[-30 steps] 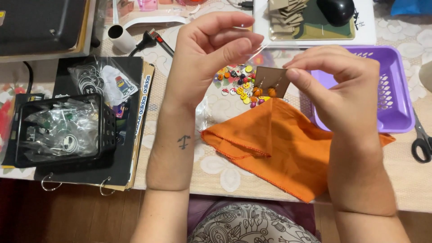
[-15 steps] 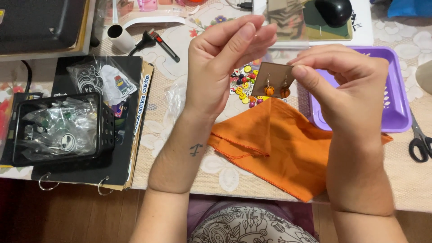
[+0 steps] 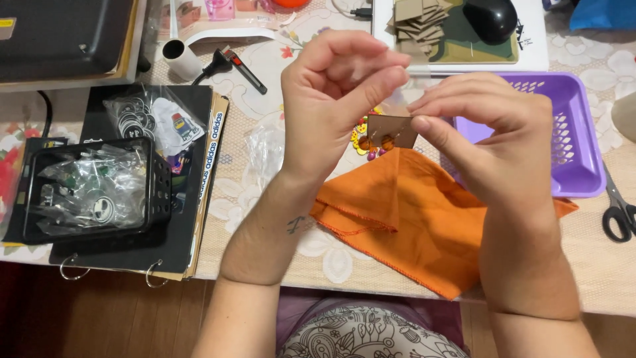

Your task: The person assembles small pumpkin-shaped earrings by hand, attaching them to earring hooks and placing them on cardboard backing cards. They handle multiple earrings one at a time, securing each to a card and arranging them on the table.

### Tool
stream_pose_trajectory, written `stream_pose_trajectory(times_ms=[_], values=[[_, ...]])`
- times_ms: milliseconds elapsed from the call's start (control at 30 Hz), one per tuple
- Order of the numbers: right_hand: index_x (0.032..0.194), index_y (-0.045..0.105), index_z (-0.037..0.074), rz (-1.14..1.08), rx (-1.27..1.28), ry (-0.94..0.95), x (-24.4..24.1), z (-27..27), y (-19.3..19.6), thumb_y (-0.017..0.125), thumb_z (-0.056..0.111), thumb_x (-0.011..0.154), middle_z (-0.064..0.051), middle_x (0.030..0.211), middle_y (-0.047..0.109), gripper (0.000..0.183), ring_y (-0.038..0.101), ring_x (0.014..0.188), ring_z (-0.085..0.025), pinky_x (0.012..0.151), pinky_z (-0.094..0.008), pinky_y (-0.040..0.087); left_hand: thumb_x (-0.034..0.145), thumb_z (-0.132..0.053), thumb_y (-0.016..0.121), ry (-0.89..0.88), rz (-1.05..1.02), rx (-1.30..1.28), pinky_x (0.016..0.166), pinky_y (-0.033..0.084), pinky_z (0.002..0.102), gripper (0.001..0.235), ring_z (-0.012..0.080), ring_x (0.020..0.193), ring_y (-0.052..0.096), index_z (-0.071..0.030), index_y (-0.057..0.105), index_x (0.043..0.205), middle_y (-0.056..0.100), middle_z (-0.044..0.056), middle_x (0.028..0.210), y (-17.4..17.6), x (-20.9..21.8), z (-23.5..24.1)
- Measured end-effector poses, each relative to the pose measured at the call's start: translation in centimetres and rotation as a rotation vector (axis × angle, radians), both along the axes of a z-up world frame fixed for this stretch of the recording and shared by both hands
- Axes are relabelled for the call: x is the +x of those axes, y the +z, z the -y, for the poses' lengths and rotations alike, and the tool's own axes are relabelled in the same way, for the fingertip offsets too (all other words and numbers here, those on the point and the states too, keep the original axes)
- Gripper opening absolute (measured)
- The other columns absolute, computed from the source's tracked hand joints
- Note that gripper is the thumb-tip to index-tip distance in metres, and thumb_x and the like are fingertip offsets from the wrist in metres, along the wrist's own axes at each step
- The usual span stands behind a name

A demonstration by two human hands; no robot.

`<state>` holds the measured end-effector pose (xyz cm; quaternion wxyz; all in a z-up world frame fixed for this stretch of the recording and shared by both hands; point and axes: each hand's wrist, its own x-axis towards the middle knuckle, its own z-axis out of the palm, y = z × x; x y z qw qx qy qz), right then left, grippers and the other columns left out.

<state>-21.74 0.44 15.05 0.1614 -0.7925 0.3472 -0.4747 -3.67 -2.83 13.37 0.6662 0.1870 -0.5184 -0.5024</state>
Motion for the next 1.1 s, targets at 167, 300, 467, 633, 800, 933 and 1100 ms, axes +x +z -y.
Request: stream_pose_trajectory(times_ms=[167,300,467,633,800,933,1100], values=[[0.097,0.067,-0.008,0.202,0.266,0.027,-1.2,0.1,-0.4,0.073,-0.003,0.096,-0.022,0.101,0.069,0.009,0.069,0.101,-0.028,0.095,-0.032,0.056,0.103,-0.029,0.063,-0.089,0.047,-0.059,0.080,0.065,0.032,0.022,0.0259,0.093,0.078,-0.008,0.064,0.111,0.073,0.016,0.117,1.1,1.8,-0.6],[0.091,0.065,-0.003,0.252,0.467,0.160,-2.8,0.7,-0.2,0.068,0.002,0.093,-0.016,0.098,0.069,0.007,0.068,0.093,-0.022,0.083,-0.028,0.057,0.112,-0.042,0.042,-0.372,-0.058,-0.063,0.084,0.066,0.040,0.044,0.0336,0.102,0.075,-0.002,0.059,0.120,0.061,0.030,0.136,0.7,3.5,0.5],[0.084,0.069,0.001,0.107,0.570,0.444,-3.0,1.4,0.2,0.068,0.013,0.085,-0.013,0.088,0.074,0.012,0.073,0.083,-0.020,0.081,-0.030,0.060,0.112,-0.040,0.055,-0.638,0.377,-0.115,0.135,0.043,0.039,0.058,0.0270,0.163,0.049,-0.015,0.037,0.161,0.053,0.018,0.165,1.7,4.8,0.9],[0.084,0.069,0.005,0.166,0.642,0.524,-3.3,2.1,-0.8,0.069,0.015,0.087,-0.003,0.078,0.065,0.011,0.058,0.082,-0.017,0.080,-0.032,0.052,0.111,-0.039,0.057,-0.760,0.304,-0.243,0.138,0.044,0.047,0.057,0.0258,0.139,0.062,-0.005,0.039,0.153,0.063,0.010,0.138,0.7,4.4,1.4],[0.088,0.071,0.003,0.169,0.678,0.535,-3.6,2.7,-1.5,0.069,0.013,0.087,-0.009,0.089,0.072,0.010,0.068,0.084,-0.017,0.082,-0.029,0.056,0.106,-0.019,0.069,-0.698,0.277,-0.284,0.108,0.059,0.037,0.039,0.0258,0.108,0.070,-0.008,0.052,0.139,0.062,0.009,0.138,0.6,4.5,1.8],[0.090,0.069,-0.001,0.165,0.686,0.441,-2.7,2.0,-0.3,0.066,0.008,0.088,-0.014,0.096,0.075,0.010,0.072,0.091,-0.021,0.083,-0.030,0.058,0.096,-0.012,0.078,-0.584,0.269,-0.177,0.100,0.057,0.030,0.047,0.0160,0.094,0.069,-0.004,0.057,0.136,0.069,0.013,0.124,0.4,4.3,1.7],[0.095,0.066,-0.002,0.082,0.520,0.130,-3.4,0.6,1.2,0.066,0.002,0.091,-0.023,0.131,0.068,0.006,0.065,0.121,-0.023,0.109,-0.032,0.052,0.085,-0.005,0.083,-0.239,0.218,-0.111,0.090,0.057,0.024,0.026,0.0136,0.090,0.069,-0.005,0.071,0.107,0.071,0.007,0.098,0.9,3.3,1.1]])
